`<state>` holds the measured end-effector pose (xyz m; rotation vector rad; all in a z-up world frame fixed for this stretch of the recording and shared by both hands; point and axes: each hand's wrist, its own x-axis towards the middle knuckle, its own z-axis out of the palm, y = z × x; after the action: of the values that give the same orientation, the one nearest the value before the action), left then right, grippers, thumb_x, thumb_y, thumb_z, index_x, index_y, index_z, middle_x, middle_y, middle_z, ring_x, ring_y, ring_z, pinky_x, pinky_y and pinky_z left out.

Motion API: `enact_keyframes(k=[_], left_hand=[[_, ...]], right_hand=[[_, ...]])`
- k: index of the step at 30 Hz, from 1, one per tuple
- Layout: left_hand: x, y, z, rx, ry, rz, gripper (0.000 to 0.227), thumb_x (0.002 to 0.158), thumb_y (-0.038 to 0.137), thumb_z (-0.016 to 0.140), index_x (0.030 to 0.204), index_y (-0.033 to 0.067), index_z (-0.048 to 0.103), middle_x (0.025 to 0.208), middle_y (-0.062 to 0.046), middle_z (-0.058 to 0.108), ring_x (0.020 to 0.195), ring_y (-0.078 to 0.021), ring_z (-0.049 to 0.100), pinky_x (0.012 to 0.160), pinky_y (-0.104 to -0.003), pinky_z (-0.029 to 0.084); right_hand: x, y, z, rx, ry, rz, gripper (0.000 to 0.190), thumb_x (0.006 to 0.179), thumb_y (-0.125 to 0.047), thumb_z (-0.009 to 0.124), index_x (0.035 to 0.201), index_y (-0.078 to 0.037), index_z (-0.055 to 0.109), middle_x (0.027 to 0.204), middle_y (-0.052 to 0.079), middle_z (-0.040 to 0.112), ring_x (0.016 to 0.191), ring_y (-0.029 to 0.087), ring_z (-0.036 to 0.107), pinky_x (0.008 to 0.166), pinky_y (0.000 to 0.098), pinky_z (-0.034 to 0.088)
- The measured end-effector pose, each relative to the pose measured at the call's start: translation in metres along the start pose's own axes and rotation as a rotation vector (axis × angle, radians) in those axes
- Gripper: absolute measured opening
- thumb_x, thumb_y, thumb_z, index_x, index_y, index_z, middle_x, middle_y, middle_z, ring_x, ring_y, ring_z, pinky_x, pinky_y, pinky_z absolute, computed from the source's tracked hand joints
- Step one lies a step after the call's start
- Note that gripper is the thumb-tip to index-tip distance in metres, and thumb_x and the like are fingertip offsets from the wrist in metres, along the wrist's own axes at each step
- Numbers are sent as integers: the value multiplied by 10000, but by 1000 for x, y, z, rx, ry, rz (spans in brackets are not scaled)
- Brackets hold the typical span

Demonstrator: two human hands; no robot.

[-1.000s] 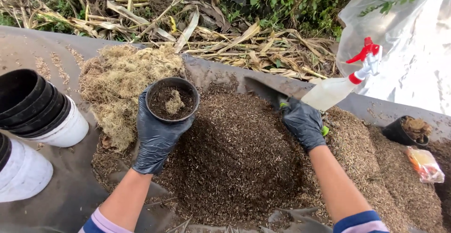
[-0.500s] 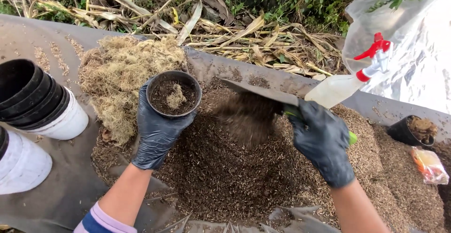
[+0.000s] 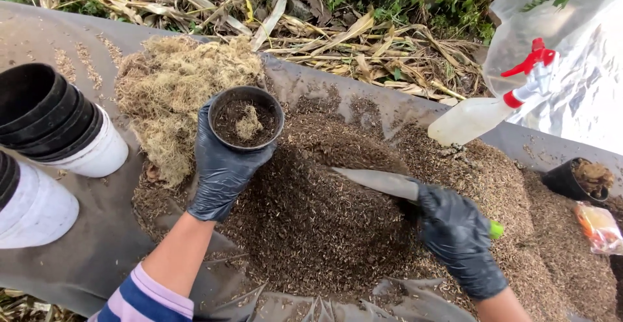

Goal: Filling small plastic pots with soil using a hand trowel and moisturizing the soil with a spray bottle.

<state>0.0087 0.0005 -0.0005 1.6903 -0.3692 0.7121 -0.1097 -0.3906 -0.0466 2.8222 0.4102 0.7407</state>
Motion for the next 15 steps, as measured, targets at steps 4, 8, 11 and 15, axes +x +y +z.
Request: enact_keyframes(k=[4,8,11,15], left_hand=[[-4,-7,1,80,17,15,758,751,252,902,1340,25,482,1295,-197,626,1194,-349,621,1116,-430,497],[-2,-4,3,43,17,82,723,777,210,890,1349,34,484,1311,-186,616,1216,-336,612,1144,-423,492],[-6,-14,-2,109,-12,8,803,757,318,900,1347,16,446,1308,-211,621,1201,-358,618,1113,-431,495],[-5,-16,1,-9,7,-7,741,799,230,858,1385,46,442,1366,-191,571,1274,-360,557,1179,-468,455]], right_hand=[[-48,40,28,-174,62,184,302,919,-137,621,1216,-110,668,907,40,717,755,188,669,723,341,593],[-39,6,-56,-116,45,213,338,919,-232,786,1214,-79,725,1018,113,775,839,248,753,804,425,662],[-47,-12,-41,-44,22,222,316,899,-187,762,1194,-84,712,996,103,764,807,230,736,774,412,651],[-59,-36,-23,103,-32,228,296,860,-96,715,1154,-93,686,952,84,741,744,196,703,714,387,630]])
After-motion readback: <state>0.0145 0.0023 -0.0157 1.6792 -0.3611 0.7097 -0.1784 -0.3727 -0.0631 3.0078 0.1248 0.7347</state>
